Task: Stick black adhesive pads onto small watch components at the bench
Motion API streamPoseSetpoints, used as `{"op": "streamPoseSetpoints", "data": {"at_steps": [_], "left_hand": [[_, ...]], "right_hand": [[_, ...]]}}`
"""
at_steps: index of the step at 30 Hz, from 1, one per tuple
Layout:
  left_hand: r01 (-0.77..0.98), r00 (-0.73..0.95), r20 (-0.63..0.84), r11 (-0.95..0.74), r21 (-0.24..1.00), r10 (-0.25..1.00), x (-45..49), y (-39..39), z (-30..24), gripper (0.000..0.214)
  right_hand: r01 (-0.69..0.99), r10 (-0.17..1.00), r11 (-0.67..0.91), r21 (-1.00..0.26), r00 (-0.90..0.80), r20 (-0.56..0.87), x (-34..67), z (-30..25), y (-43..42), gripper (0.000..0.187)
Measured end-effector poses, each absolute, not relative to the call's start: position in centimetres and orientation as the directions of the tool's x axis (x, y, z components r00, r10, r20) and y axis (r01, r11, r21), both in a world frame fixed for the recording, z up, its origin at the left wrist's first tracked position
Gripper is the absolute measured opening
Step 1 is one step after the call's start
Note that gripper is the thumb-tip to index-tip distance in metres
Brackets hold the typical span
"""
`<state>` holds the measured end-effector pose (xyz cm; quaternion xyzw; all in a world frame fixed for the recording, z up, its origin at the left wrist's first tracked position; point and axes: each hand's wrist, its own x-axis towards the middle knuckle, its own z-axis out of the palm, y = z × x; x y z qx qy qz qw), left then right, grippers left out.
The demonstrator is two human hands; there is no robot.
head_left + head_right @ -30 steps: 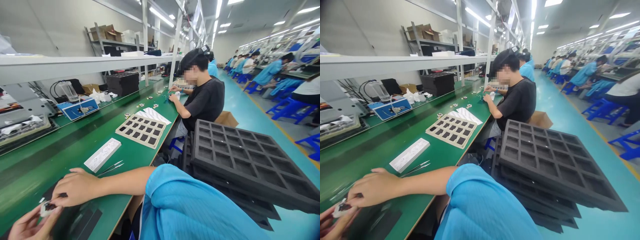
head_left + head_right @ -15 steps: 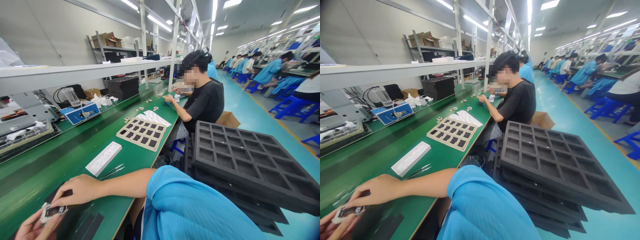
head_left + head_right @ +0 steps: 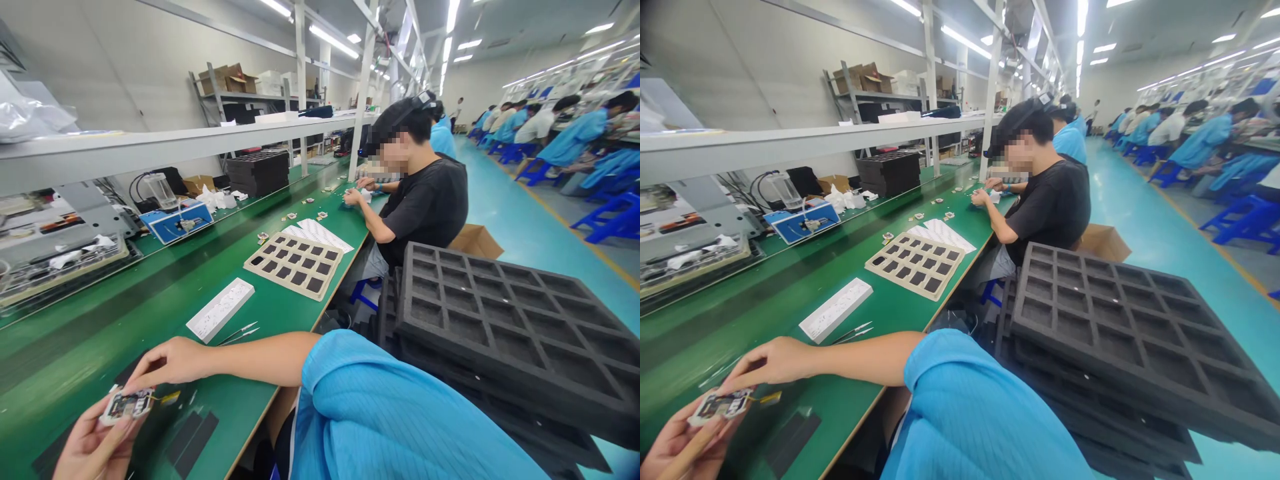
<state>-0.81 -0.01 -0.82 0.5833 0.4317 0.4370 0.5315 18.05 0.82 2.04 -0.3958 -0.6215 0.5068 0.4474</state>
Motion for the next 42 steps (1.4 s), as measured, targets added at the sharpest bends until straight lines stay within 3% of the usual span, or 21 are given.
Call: {"op": "streamPoseSetpoints", "data": {"at_steps": [3, 8, 12, 16, 21, 37, 42], "left_hand": [[0.059, 0.175, 0.027, -0.038, 0.998, 0.984, -0.6, 0.0, -0.1, 0.031], [-0.118, 0.166, 0.037, -0.017, 0.993, 0.985, -0.5, -0.1, 1.2, 0.031], [-0.341, 0.103, 0.108, -0.067, 0.938, 0.989, -0.7, -0.3, 1.0, 0.049], [-0.433, 0.12, 0.164, -0.097, 0.896, 0.979, -0.9, 0.0, 0.3, 0.056], [-0.396, 0.17, 0.234, -0.151, 0.906, 0.957, -0.7, -0.3, 0.3, 0.057], [-0.258, 0.121, 0.315, -0.276, 0.926, 0.941, -0.6, -0.3, -0.5, 0.056], [-0.255, 0.087, 0.309, -0.278, 0.926, 0.947, 0.0, -0.5, -0.6, 0.055]], "right_hand": [[0.074, 0.955, 0.206, -0.976, -0.233, 0.184, 17.6, 1.4, 1.0, 0.026], [-0.135, 0.932, 0.306, -0.942, -0.158, 0.325, 17.0, 0.5, 1.3, 0.024], [-0.002, 0.893, 0.438, -0.899, -0.116, 0.435, 16.8, 0.8, 0.5, 0.011], [0.145, 0.778, 0.627, -0.766, -0.179, 0.603, 16.6, 0.8, 0.1, 0.006], [0.257, 0.702, 0.711, -0.655, -0.189, 0.687, 16.3, 0.6, -1.2, 0.005], [0.481, 0.678, 0.703, -0.524, -0.229, 0.699, 16.4, 0.0, -1.2, 0.013], [0.57, 0.65, 0.699, -0.432, -0.254, 0.717, 16.0, -0.1, -1.5, 0.013]]}}
